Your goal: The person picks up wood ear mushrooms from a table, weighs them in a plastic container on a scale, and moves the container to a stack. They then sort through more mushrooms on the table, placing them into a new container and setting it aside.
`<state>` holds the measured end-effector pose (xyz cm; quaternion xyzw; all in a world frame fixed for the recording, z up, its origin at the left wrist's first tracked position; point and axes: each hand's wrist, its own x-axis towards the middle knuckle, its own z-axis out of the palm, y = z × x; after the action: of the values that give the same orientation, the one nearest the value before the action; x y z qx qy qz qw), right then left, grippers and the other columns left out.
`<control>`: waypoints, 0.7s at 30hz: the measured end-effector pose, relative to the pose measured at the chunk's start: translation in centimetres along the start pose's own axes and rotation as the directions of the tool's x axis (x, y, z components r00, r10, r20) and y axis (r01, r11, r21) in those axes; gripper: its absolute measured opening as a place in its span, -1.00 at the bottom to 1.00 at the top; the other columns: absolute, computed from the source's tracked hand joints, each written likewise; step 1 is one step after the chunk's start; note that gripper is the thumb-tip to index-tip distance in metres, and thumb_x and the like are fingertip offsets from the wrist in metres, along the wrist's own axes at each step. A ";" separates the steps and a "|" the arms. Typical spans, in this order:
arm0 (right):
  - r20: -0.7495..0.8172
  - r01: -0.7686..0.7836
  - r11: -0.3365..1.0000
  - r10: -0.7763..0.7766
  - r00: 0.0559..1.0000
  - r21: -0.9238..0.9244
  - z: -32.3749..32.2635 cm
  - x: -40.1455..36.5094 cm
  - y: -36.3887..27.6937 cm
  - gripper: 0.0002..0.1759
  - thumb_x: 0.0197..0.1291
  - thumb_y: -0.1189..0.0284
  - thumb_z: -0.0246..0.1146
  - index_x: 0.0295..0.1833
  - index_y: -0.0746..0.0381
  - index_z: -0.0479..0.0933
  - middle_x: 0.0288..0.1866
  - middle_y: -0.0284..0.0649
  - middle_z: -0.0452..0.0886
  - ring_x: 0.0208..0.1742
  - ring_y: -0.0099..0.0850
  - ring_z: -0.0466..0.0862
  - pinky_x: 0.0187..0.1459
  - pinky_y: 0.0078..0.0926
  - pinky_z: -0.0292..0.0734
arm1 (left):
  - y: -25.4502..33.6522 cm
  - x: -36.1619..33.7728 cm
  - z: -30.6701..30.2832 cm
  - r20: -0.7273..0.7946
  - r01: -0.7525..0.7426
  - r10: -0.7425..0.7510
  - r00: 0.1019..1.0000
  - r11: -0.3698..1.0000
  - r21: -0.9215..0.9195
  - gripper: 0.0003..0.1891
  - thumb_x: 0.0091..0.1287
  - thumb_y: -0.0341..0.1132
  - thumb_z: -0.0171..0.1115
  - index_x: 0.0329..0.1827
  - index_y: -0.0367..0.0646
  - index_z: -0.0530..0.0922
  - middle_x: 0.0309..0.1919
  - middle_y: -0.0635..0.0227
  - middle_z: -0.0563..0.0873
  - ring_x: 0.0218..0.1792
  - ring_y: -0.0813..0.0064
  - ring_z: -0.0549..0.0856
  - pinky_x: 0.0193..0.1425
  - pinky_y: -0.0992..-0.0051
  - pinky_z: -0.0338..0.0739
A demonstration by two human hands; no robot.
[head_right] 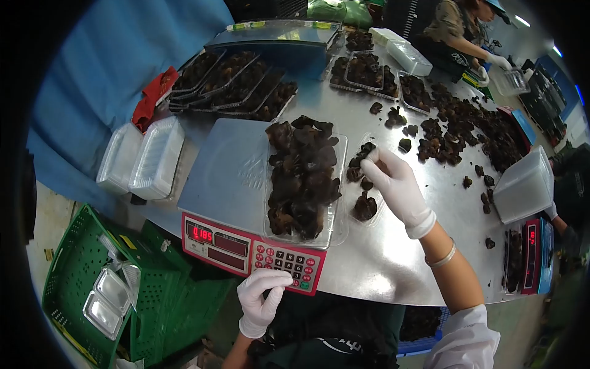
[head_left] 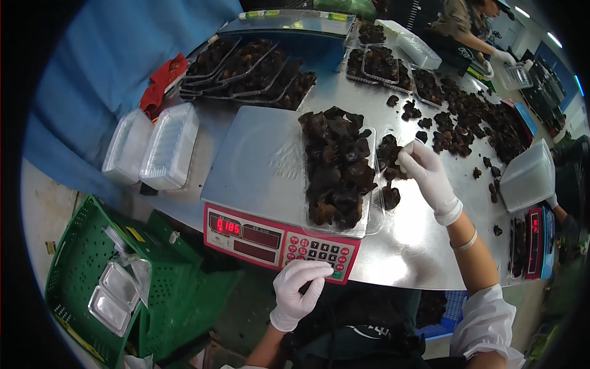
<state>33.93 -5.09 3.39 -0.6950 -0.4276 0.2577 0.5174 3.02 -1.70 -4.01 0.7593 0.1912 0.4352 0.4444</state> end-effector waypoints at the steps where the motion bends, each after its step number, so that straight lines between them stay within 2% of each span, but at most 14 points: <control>1: 0.007 -0.001 1.000 0.001 1.000 0.001 -0.1 -0.5 0.1 -0.80 0.42 0.32 0.25 -0.22 0.22 0.49 -0.39 -0.49 0.49 -0.36 -0.73 0.44 -0.32 -0.69 0.37 | -0.1 0.0 0.2 -0.006 0.028 -0.029 1.000 0.998 -0.051 -0.87 0.34 -0.48 0.26 -0.13 -0.21 0.73 -0.28 0.26 0.81 -0.40 0.44 0.73 -0.25 0.50 0.61; 2: 0.072 -0.103 0.995 0.101 0.992 0.013 -0.1 -1.1 -0.1 -0.79 0.44 0.30 0.23 -0.17 0.22 0.48 -0.35 -0.47 0.51 -0.34 -0.71 0.44 -0.30 -0.69 0.39 | 0.1 -0.1 0.3 -0.010 0.032 -0.033 0.999 0.998 -0.046 -0.87 0.34 -0.48 0.26 -0.13 -0.21 0.73 -0.28 0.26 0.81 -0.40 0.44 0.73 -0.25 0.50 0.61; 3: 0.138 -0.203 0.979 0.199 0.970 0.018 0.0 -1.7 -0.2 -0.78 0.46 0.28 0.22 -0.12 0.22 0.47 -0.31 -0.45 0.53 -0.33 -0.70 0.45 -0.28 -0.68 0.41 | 0.3 -0.3 0.5 0.011 0.212 -0.213 0.977 0.966 -0.148 -0.86 0.38 -0.47 0.24 -0.08 -0.25 0.69 -0.32 0.27 0.81 -0.46 0.55 0.70 -0.30 0.57 0.58; 4: 0.195 -0.243 0.970 0.239 0.951 -0.004 0.0 -2.1 0.3 -0.70 0.46 0.22 0.23 0.03 0.24 0.47 -0.30 -0.42 0.53 -0.34 -0.66 0.46 -0.25 -0.65 0.46 | 0.5 -0.5 0.7 0.047 0.383 -0.383 0.922 0.891 -0.243 -0.85 0.43 -0.47 0.21 -0.02 -0.30 0.65 -0.35 0.29 0.81 -0.52 0.65 0.66 -0.35 0.63 0.56; 5: 0.230 -0.239 0.971 0.237 0.944 -0.018 0.3 -2.5 0.4 -0.63 0.46 0.20 0.23 0.16 0.24 0.45 -0.28 -0.39 0.53 -0.34 -0.65 0.48 -0.27 -0.66 0.46 | 0.3 -0.4 1.2 -0.038 0.380 -0.399 0.916 0.895 -0.236 -0.81 0.46 -0.45 0.18 0.05 -0.35 0.57 -0.40 0.32 0.80 -0.58 0.77 0.59 -0.40 0.68 0.50; 6: 0.265 -0.237 0.971 0.237 0.935 -0.032 0.6 -2.7 0.5 -0.53 0.46 0.17 0.23 0.29 0.25 0.43 -0.26 -0.37 0.53 -0.34 -0.65 0.49 -0.28 -0.66 0.47 | 0.4 -0.1 1.3 -0.096 0.440 -0.478 0.873 0.858 -0.264 -0.75 0.45 -0.47 0.18 0.14 -0.32 0.49 -0.44 0.34 0.78 -0.59 0.76 0.57 -0.43 0.67 0.47; 7: 0.277 -0.238 0.971 0.237 0.931 -0.031 0.7 -2.5 0.5 -0.53 0.46 0.17 0.23 0.29 0.25 0.43 -0.26 -0.37 0.53 -0.34 -0.65 0.49 -0.28 -0.66 0.47 | 0.5 0.8 1.2 -0.163 0.392 -0.421 0.892 0.901 -0.184 -0.70 0.44 -0.46 0.20 0.19 -0.31 0.44 -0.48 0.36 0.75 -0.59 0.74 0.56 -0.44 0.66 0.46; 8: 0.247 -0.213 0.976 0.215 0.945 -0.036 0.8 -2.4 0.5 -0.43 0.45 0.16 0.24 0.40 0.24 0.34 -0.23 -0.35 0.52 -0.33 -0.64 0.50 -0.29 -0.66 0.48 | 0.8 1.8 1.0 -0.221 0.349 -0.362 0.906 0.932 -0.098 -0.64 0.43 -0.46 0.21 0.24 -0.30 0.39 -0.51 0.37 0.72 -0.59 0.73 0.56 -0.45 0.65 0.45; 10: 0.241 -0.220 0.975 0.218 0.946 -0.017 0.9 -1.8 0.7 -0.20 0.44 0.13 0.25 0.60 0.23 0.11 -0.12 -0.29 0.51 -0.34 -0.61 0.54 -0.36 -0.65 0.51 | 2.0 3.9 0.5 -0.224 0.386 -0.383 0.897 0.922 -0.031 -0.57 0.42 -0.44 0.24 0.29 -0.30 0.36 -0.55 0.38 0.68 -0.59 0.69 0.56 -0.44 0.62 0.46; 12: 0.294 -0.279 0.960 0.266 0.918 -0.001 1.2 -1.6 -0.3 -0.14 0.43 0.15 0.26 0.64 0.22 0.00 -0.12 -0.26 0.51 -0.35 -0.59 0.56 -0.38 -0.62 0.55 | 2.3 5.4 0.3 -0.223 0.405 -0.390 0.894 0.914 0.027 -0.50 0.40 -0.43 0.27 0.34 -0.30 0.32 -0.59 0.38 0.63 -0.60 0.64 0.56 -0.44 0.58 0.46; 14: 0.319 -0.268 0.963 0.254 0.913 -0.001 1.6 -1.7 0.0 -0.12 0.43 0.16 0.25 0.65 0.22 -0.04 -0.12 -0.25 0.51 -0.36 -0.57 0.57 -0.39 -0.61 0.56 | 2.4 6.3 0.2 -0.149 0.382 -0.355 0.923 0.888 0.256 -0.41 0.37 -0.40 0.32 0.40 -0.33 0.29 -0.63 0.36 0.57 -0.62 0.55 0.56 -0.42 0.52 0.48; 16: 0.335 -0.262 0.965 0.248 0.909 -0.001 1.6 -1.6 0.3 -0.10 0.43 0.18 0.25 0.66 0.21 -0.09 -0.12 -0.24 0.51 -0.37 -0.56 0.58 -0.40 -0.59 0.57 | 2.6 6.7 0.1 -0.161 0.396 -0.365 0.917 0.884 0.248 -0.39 0.37 -0.38 0.33 0.44 -0.30 0.29 -0.65 0.36 0.53 -0.63 0.49 0.56 -0.41 0.47 0.48; 19: 0.334 -0.293 0.956 0.275 0.902 0.004 1.3 -1.7 0.3 -0.12 0.44 0.22 0.23 0.65 0.22 -0.10 -0.12 -0.21 0.52 -0.39 -0.54 0.60 -0.35 -0.57 0.63 | 2.1 6.6 -0.5 -0.178 0.490 -0.466 0.867 0.863 0.123 -0.47 0.41 -0.37 0.29 0.42 -0.23 0.37 -0.63 0.37 0.55 -0.59 0.55 0.53 -0.37 0.49 0.49; 21: 0.350 -0.325 0.946 0.301 0.887 0.011 1.1 -1.7 0.9 -0.14 0.44 0.23 0.22 0.65 0.23 -0.09 -0.14 -0.22 0.53 -0.39 -0.55 0.60 -0.34 -0.58 0.63 | 1.6 6.3 -0.4 -0.142 0.486 -0.469 0.872 0.866 0.120 -0.46 0.41 -0.37 0.29 0.43 -0.24 0.36 -0.62 0.36 0.56 -0.58 0.56 0.53 -0.35 0.50 0.49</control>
<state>32.54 -6.11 2.01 -0.6806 -0.3846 0.4697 0.4102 6.00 1.88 0.54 0.6953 0.4295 0.3362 0.4680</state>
